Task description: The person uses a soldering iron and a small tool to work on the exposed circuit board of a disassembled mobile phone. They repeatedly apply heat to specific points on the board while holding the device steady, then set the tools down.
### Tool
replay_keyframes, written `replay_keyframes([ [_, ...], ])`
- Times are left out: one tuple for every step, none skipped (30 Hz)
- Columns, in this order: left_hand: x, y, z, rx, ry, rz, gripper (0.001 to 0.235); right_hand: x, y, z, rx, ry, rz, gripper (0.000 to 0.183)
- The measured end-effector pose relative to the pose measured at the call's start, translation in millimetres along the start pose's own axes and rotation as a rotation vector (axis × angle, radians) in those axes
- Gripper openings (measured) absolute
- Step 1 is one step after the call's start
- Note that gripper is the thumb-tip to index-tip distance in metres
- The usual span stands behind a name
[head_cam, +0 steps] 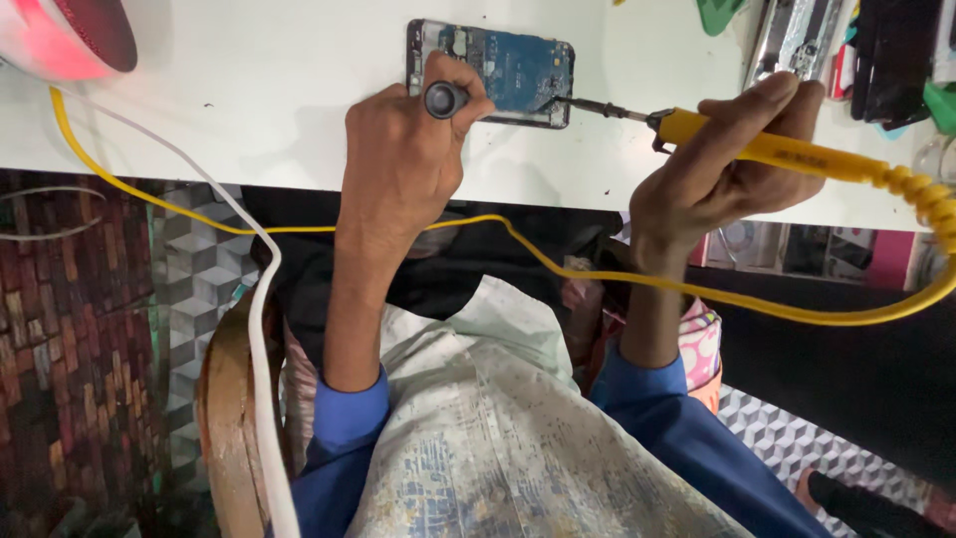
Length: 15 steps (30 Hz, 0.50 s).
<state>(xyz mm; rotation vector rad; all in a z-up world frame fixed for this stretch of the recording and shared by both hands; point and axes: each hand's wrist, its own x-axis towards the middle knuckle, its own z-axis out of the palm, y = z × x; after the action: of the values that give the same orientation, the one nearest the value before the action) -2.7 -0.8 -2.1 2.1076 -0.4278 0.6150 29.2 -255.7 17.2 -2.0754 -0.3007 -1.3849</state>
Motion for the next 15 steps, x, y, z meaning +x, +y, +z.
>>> replay_keyframes([
  [0, 0, 0, 0.004, -0.005, 0.004, 0.019, -1, 4, 2, 0.053, 0.046, -0.005, 0.039],
  [1, -1, -1, -0.001, 0.0, 0.012, 0.018, -2, 8, 5, 0.108, 0.1, -0.013, 0.044],
  [1, 0, -2, -0.005, 0.006, 0.021, 0.018, -2, 11, 4, 0.16, 0.143, 0.045, 0.041],
  [1, 0, -3, -0.009, 0.012, 0.026, 0.017, -1, 14, 3, 0.212, 0.181, 0.103, 0.039],
  [2, 1, -4, -0.002, 0.011, 0.019, 0.018, -1, 17, 3, 0.265, 0.219, 0.161, 0.038],
  [1, 1, -5, 0.002, 0.007, 0.015, 0.018, -2, 20, 4, 0.342, 0.152, 0.15, 0.036],
  [1, 2, -5, 0.006, 0.003, 0.01, 0.018, -1, 25, 7, 0.418, 0.085, 0.137, 0.035],
  [2, 2, -4, 0.011, 0.006, 0.017, 0.018, 2, 31, 10, 0.492, 0.021, 0.12, 0.035],
  [3, 2, -5, 0.015, 0.01, 0.024, 0.018, 3, 37, 15, 0.581, -0.035, 0.188, 0.033],
  [3, 3, -4, 0.018, 0.012, 0.028, 0.019, 4, 42, 21, 0.668, -0.095, 0.257, 0.031],
  [2, 3, -4, 0.013, 0.01, 0.025, 0.018, 5, 48, 28, 0.736, -0.135, 0.3, 0.028],
  [2, 3, -4, 0.014, 0.01, 0.021, 0.018, 6, 52, 37, 0.808, -0.173, 0.346, 0.026],
  [1, 4, -5, 0.015, 0.011, 0.017, 0.018, 8, 57, 48, 0.861, -0.192, 0.364, 0.024],
  [2, 3, -5, 0.015, 0.009, 0.013, 0.017, 11, 61, 61, 0.887, -0.214, 0.364, 0.022],
  [2, 3, -5, 0.015, 0.008, 0.01, 0.017, 14, 63, 74, 0.913, -0.237, 0.364, 0.02],
])
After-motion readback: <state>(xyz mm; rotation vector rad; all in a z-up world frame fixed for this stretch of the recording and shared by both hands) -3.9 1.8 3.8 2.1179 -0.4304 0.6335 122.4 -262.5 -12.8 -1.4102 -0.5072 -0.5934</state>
